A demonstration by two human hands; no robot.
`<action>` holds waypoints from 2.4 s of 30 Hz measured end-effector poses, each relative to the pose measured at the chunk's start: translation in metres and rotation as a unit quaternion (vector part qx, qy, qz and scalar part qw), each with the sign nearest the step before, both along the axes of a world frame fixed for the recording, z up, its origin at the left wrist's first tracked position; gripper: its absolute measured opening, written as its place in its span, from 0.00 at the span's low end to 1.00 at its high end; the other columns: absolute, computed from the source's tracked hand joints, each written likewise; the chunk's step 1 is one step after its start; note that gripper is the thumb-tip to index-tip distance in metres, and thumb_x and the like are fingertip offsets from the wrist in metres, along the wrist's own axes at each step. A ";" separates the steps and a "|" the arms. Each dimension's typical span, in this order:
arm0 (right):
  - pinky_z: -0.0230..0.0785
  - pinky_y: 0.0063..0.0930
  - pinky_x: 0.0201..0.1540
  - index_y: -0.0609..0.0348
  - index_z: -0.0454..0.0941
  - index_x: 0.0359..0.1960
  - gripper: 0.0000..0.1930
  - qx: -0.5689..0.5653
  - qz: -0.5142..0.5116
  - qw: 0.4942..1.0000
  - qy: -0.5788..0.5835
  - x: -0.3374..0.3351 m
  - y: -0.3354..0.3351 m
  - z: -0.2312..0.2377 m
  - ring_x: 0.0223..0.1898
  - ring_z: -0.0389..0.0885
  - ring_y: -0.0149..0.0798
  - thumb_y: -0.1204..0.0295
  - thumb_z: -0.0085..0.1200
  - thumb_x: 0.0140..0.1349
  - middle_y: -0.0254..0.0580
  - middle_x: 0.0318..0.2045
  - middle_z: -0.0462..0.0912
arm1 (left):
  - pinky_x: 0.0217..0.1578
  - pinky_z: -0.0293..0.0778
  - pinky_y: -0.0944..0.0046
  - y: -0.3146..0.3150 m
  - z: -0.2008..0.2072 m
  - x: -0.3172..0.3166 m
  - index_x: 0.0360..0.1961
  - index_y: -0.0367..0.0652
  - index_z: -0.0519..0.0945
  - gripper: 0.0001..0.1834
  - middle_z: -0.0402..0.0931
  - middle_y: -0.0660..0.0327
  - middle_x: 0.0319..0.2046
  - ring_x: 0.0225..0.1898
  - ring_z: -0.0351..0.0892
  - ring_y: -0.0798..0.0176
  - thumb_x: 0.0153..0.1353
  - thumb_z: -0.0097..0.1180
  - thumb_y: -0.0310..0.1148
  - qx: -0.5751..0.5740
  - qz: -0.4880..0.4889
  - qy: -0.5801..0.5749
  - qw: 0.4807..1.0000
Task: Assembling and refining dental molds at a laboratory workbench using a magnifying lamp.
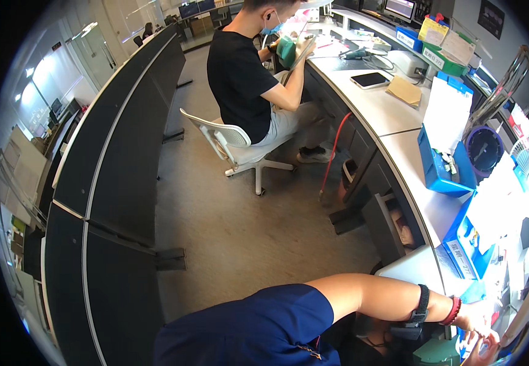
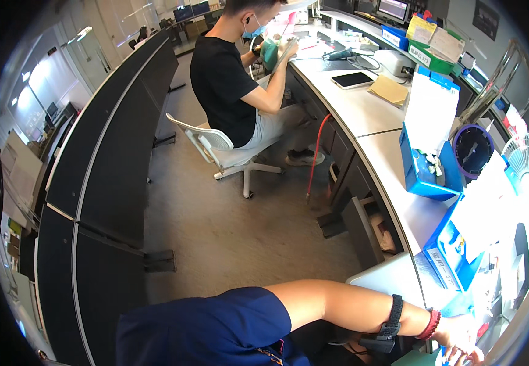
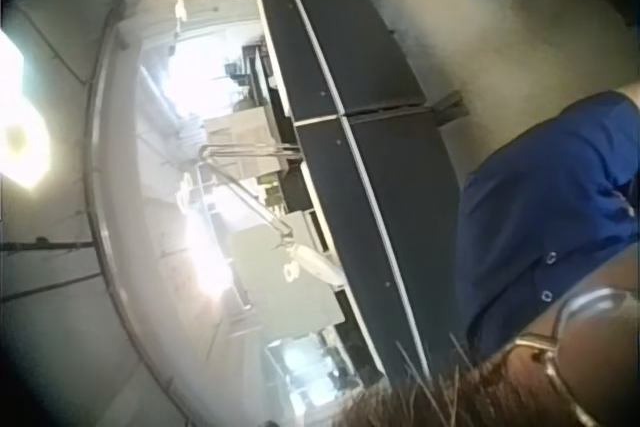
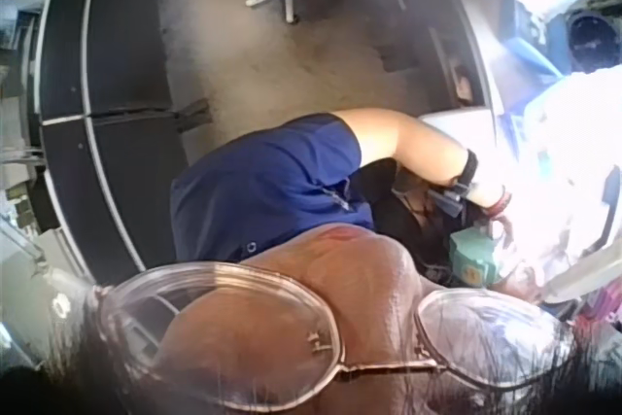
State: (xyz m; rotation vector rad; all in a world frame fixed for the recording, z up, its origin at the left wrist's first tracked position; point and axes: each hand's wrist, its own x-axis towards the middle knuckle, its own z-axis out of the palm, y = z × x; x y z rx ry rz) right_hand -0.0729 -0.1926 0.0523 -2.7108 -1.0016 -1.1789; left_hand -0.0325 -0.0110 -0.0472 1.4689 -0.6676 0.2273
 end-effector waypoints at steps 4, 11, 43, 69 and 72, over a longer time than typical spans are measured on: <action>0.73 0.37 0.34 0.63 0.77 0.29 0.08 0.007 -0.003 1.000 0.014 0.010 -0.007 -0.009 0.28 0.79 0.48 0.72 0.61 0.53 0.47 0.26 0.80 | 0.28 0.76 0.60 0.011 -0.016 -0.010 0.21 0.42 0.81 0.10 0.77 0.55 0.19 0.24 0.79 0.58 0.53 0.58 0.37 0.053 0.026 -0.015 0.998; 0.73 0.41 0.36 0.65 0.78 0.33 0.11 -0.012 0.047 0.999 -0.025 0.018 -0.013 -0.013 0.30 0.79 0.51 0.70 0.64 0.53 0.50 0.27 0.81 | 0.28 0.76 0.59 0.019 -0.040 0.004 0.21 0.42 0.81 0.10 0.77 0.55 0.19 0.24 0.79 0.57 0.54 0.57 0.37 0.136 0.068 -0.059 0.987; 0.73 0.37 0.37 0.69 0.78 0.36 0.10 0.249 0.212 0.902 0.283 0.037 -0.003 -0.025 0.33 0.80 0.51 0.75 0.55 0.54 0.55 0.30 0.81 | 0.51 0.69 0.52 0.051 0.062 -0.032 0.48 0.43 0.79 0.19 0.77 0.52 0.47 0.49 0.75 0.50 0.61 0.50 0.43 0.348 0.287 -0.263 0.853; 0.71 0.23 0.45 0.68 0.57 0.64 0.29 0.635 0.020 0.440 0.635 -0.146 -0.095 -0.137 0.39 0.78 0.30 0.71 0.54 0.65 0.42 0.38 0.78 | 0.62 0.55 0.38 0.011 -0.058 -0.198 0.51 0.38 0.72 0.31 0.71 0.49 0.49 0.54 0.69 0.47 0.48 0.67 0.43 0.530 0.342 -0.095 0.770; 0.71 0.22 0.37 0.71 0.59 0.62 0.38 0.397 -0.070 0.628 0.665 -0.164 -0.089 -0.114 0.34 0.79 0.27 0.64 0.65 0.56 0.36 0.23 0.74 | 0.59 0.59 0.45 0.017 -0.057 -0.235 0.45 0.40 0.75 0.24 0.74 0.52 0.45 0.51 0.71 0.48 0.50 0.66 0.42 0.508 0.330 -0.070 0.793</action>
